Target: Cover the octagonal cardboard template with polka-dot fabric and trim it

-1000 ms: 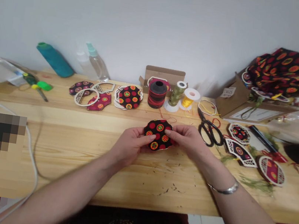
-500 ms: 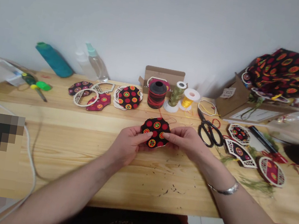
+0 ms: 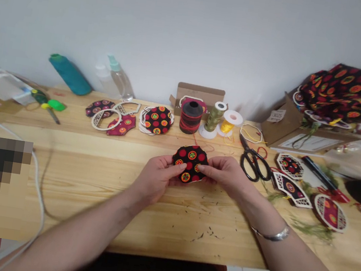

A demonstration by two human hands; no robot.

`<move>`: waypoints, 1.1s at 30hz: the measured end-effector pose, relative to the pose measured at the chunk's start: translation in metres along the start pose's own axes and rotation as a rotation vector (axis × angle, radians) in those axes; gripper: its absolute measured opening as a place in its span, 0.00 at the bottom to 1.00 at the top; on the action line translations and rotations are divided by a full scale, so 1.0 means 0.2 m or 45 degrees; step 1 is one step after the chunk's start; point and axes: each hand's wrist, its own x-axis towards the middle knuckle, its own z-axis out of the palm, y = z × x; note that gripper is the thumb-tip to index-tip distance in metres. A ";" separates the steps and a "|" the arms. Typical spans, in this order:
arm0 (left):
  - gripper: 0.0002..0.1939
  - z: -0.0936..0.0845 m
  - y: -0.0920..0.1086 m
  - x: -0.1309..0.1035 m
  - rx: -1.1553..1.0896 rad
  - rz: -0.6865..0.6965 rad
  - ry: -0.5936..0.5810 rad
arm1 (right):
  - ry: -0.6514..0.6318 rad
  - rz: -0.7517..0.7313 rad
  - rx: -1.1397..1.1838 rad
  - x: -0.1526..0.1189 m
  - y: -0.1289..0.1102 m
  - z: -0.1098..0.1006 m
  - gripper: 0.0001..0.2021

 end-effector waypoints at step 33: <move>0.15 0.01 0.00 0.01 -0.050 0.040 0.018 | 0.065 -0.121 0.014 -0.01 0.01 0.01 0.24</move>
